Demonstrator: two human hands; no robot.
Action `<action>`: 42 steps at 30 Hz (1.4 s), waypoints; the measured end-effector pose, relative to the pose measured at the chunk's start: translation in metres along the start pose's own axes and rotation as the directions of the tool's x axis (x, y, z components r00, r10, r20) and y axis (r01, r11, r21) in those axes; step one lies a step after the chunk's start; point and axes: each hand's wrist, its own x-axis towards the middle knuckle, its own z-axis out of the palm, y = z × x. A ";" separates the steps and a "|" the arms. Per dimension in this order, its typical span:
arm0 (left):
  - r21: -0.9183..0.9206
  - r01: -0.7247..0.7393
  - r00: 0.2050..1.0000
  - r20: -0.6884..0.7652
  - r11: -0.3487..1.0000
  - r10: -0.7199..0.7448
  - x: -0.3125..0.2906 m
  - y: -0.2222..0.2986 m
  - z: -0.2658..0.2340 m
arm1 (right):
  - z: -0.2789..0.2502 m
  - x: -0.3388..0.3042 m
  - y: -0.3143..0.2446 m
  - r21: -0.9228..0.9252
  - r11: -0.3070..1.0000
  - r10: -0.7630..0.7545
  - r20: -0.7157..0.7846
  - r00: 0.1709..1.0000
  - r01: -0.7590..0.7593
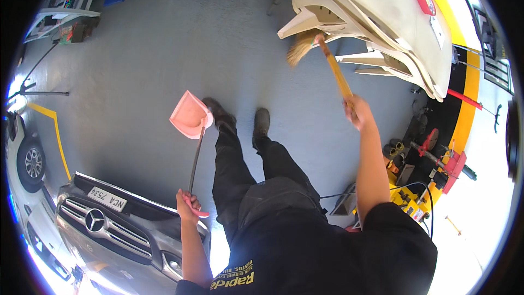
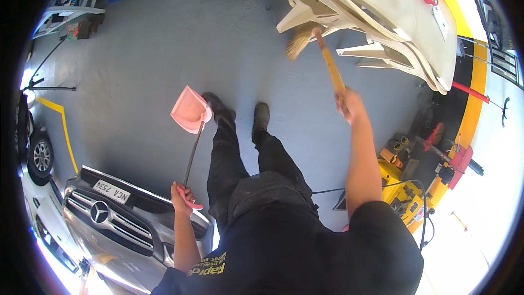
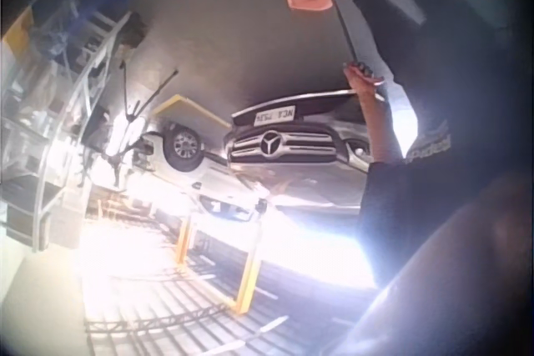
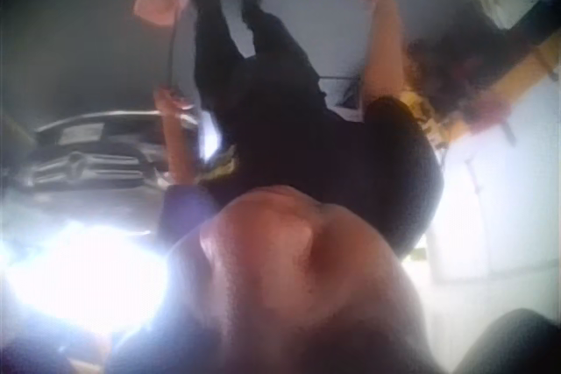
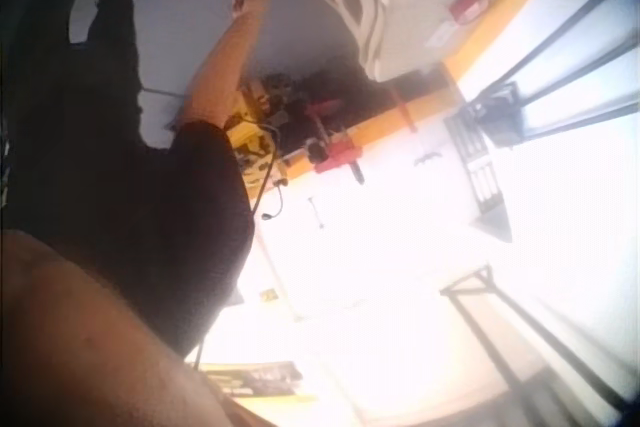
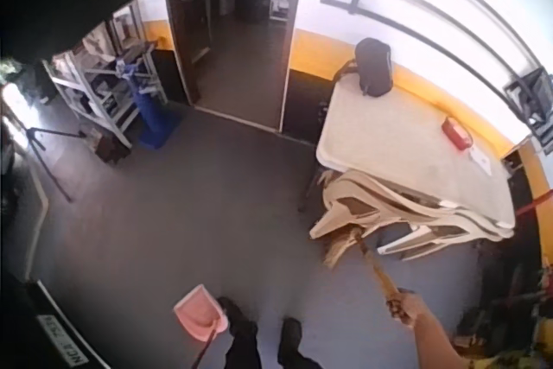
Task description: The person sweeps the garage floor using a broom and a dustpan, moving around a parked car and various equipment. They gather debris into the dustpan and continue sweeping different sections of the floor.
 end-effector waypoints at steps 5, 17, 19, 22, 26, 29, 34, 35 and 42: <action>0.085 0.027 1.000 -0.015 0.996 -0.026 0.017 0.079 0.020 | 0.097 0.148 -0.067 -0.376 0.906 0.124 -0.202 0.972 -0.194; 0.012 0.092 0.996 0.008 0.996 -0.093 0.073 0.245 0.020 | 0.247 0.068 -0.036 -0.729 0.579 0.097 -0.382 0.919 -0.364; 0.004 0.069 0.998 -0.007 0.998 -0.069 0.081 0.256 0.017 | 0.262 0.058 -0.041 -0.594 0.669 0.369 -0.258 0.893 -0.448; -0.039 0.080 0.996 -0.024 0.996 -0.081 0.090 0.262 0.016 | 0.293 0.049 -0.048 -0.458 0.716 0.559 -0.077 0.826 -0.527; -0.095 0.088 0.995 -0.044 0.992 -0.092 0.094 0.262 0.013 | 0.387 0.047 -0.045 -0.616 0.685 0.533 0.058 0.844 -0.390; -0.091 0.097 0.993 -0.052 0.991 -0.102 0.096 0.265 0.006 | 0.470 0.057 -0.054 -0.636 0.712 0.524 0.197 0.829 -0.298; -0.139 0.134 0.990 -0.033 0.981 -0.139 0.098 0.259 -0.005 | 0.547 0.082 -0.102 -0.495 0.805 0.527 0.343 0.778 -0.327; -0.142 0.158 0.985 -0.046 0.977 -0.166 0.098 0.257 -0.007 | 0.547 0.088 -0.118 -0.426 0.830 0.528 0.394 0.752 -0.360; -0.092 0.130 0.983 -0.119 0.987 -0.140 0.084 0.264 -0.001 | 0.442 0.040 -0.279 -0.332 0.892 0.411 0.315 0.856 -0.306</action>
